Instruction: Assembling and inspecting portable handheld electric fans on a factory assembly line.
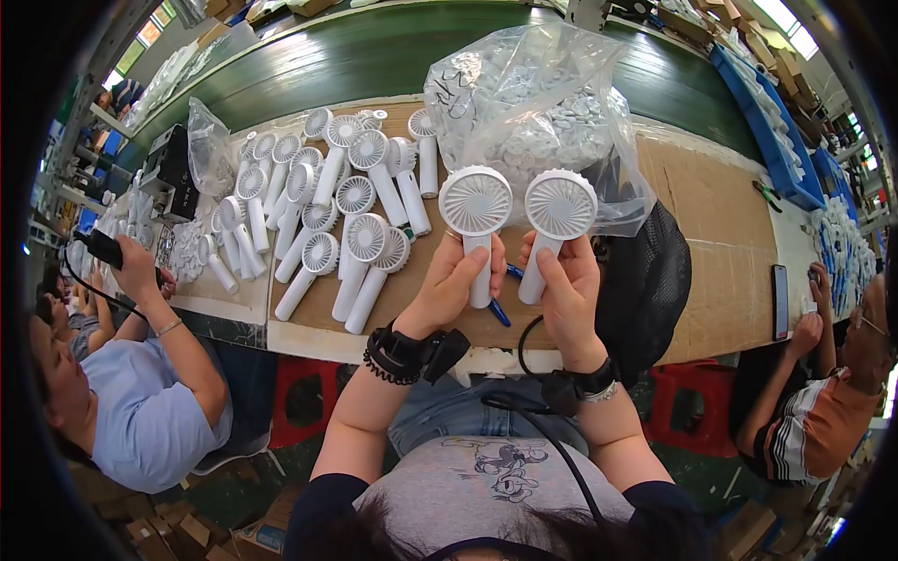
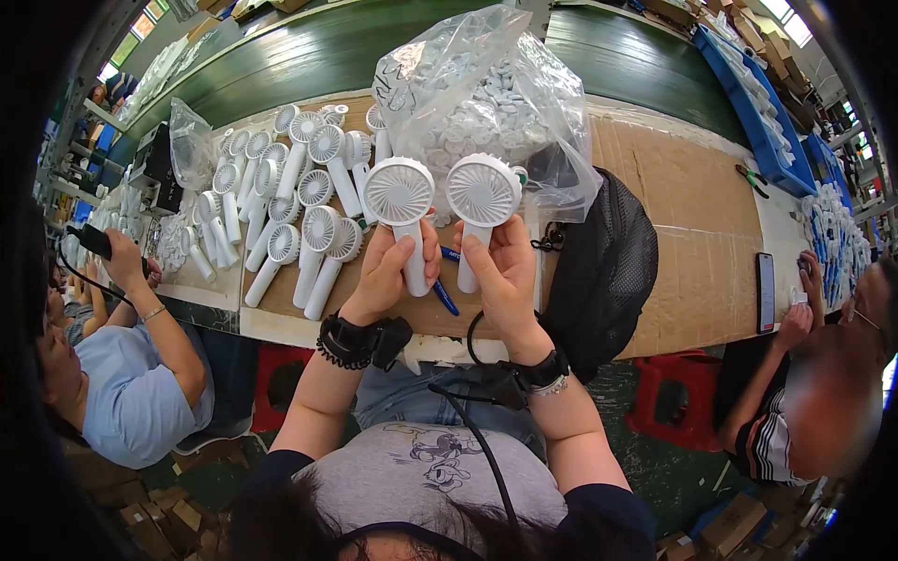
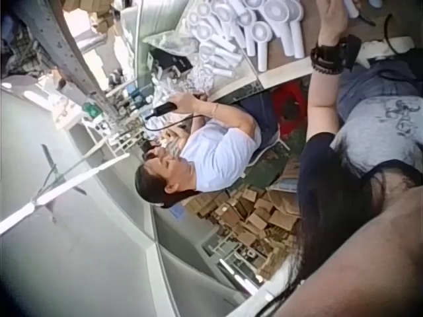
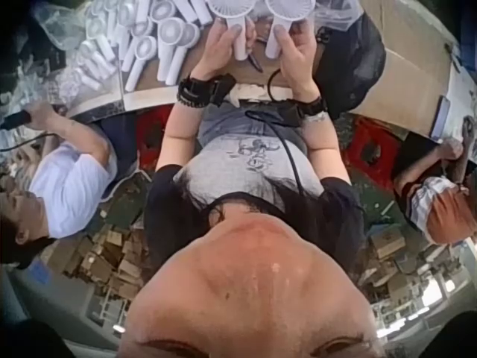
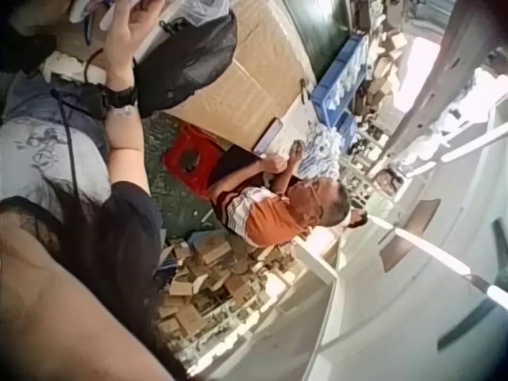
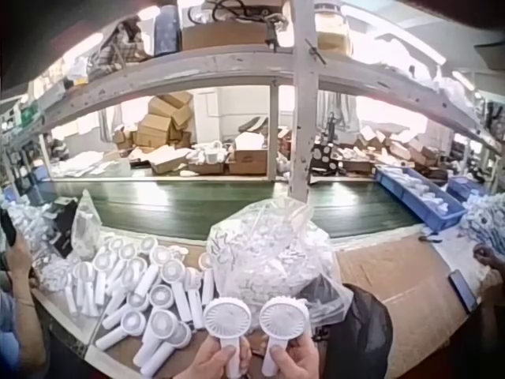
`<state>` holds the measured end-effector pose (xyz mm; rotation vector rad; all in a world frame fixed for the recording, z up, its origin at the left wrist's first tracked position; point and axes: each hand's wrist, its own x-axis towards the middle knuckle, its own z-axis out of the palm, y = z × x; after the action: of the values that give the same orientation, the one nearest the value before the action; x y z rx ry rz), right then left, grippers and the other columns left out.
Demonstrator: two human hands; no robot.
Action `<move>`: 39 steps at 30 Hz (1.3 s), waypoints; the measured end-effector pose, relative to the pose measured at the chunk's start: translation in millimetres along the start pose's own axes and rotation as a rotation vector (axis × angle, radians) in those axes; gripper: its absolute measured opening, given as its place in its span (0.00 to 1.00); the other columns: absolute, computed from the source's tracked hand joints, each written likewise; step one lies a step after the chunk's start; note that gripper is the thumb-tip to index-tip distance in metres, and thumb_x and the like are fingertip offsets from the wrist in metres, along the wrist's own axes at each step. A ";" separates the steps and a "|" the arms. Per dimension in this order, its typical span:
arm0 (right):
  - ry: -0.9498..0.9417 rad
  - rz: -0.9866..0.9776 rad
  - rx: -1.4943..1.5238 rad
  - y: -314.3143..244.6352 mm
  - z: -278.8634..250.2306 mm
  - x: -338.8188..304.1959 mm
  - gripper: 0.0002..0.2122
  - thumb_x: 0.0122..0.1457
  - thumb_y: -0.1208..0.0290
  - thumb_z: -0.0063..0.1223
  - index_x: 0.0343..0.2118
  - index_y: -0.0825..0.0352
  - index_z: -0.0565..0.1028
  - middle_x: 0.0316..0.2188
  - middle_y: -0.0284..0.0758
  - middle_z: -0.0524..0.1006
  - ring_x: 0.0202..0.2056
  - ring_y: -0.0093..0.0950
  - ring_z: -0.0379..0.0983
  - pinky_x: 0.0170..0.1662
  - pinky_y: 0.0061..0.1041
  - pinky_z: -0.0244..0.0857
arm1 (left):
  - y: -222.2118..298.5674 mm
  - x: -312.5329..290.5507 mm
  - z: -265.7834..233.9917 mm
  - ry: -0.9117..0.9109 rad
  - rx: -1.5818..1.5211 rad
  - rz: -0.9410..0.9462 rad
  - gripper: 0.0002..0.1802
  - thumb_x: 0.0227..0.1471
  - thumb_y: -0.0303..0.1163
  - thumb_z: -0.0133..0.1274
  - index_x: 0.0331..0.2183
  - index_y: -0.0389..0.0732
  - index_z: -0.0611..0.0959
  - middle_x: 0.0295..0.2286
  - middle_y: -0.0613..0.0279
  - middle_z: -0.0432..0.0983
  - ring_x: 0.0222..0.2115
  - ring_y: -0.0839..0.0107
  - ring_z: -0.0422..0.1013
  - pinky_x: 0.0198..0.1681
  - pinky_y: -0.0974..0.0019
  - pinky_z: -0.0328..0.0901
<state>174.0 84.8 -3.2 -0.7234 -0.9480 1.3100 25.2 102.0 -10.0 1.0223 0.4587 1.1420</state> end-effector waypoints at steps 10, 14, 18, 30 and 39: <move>-0.027 0.036 0.001 -0.5 0.6 -1.5 0.16 0.52 0.79 0.44 0.45 0.71 0.61 0.37 0.38 0.69 0.37 0.24 0.67 0.44 0.24 0.61 | 1.1 -0.1 0.1 -0.007 0.017 0.007 0.07 0.53 0.31 0.37 0.33 0.37 0.64 0.25 0.63 0.63 0.21 0.78 0.63 0.24 0.73 0.62; -0.040 0.036 0.002 0.4 0.3 -1.3 0.17 0.52 0.80 0.44 0.46 0.72 0.61 0.37 0.39 0.69 0.38 0.24 0.67 0.44 0.25 0.61 | 0.7 -0.4 -1.1 -0.011 0.002 0.006 0.07 0.53 0.31 0.37 0.33 0.37 0.64 0.24 0.63 0.63 0.21 0.78 0.63 0.24 0.73 0.62; -0.059 0.017 -0.008 0.1 -0.2 -1.8 0.17 0.52 0.79 0.44 0.46 0.72 0.61 0.38 0.39 0.69 0.38 0.24 0.67 0.44 0.25 0.61 | 0.8 0.0 -1.6 -0.020 0.001 0.004 0.07 0.53 0.31 0.38 0.33 0.37 0.64 0.24 0.63 0.63 0.21 0.78 0.63 0.24 0.74 0.62; -0.067 0.023 -0.012 -0.9 0.2 -1.9 0.17 0.52 0.78 0.44 0.46 0.72 0.61 0.37 0.39 0.70 0.37 0.24 0.67 0.44 0.25 0.61 | 0.4 0.4 -2.1 0.008 -0.044 0.031 0.08 0.54 0.32 0.37 0.33 0.37 0.63 0.24 0.62 0.63 0.21 0.77 0.63 0.23 0.73 0.62; -0.063 0.081 -0.001 -3.6 4.5 0.6 0.12 0.55 0.77 0.41 0.43 0.72 0.64 0.36 0.37 0.70 0.36 0.22 0.68 0.42 0.22 0.61 | 2.3 1.9 -0.6 0.015 -0.071 0.041 0.14 0.53 0.34 0.37 0.40 0.35 0.61 0.24 0.62 0.62 0.20 0.76 0.62 0.22 0.73 0.61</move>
<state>171.6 84.5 2.1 -0.7312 -0.9786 1.4103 24.2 104.1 -8.1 0.9657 0.4078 1.1949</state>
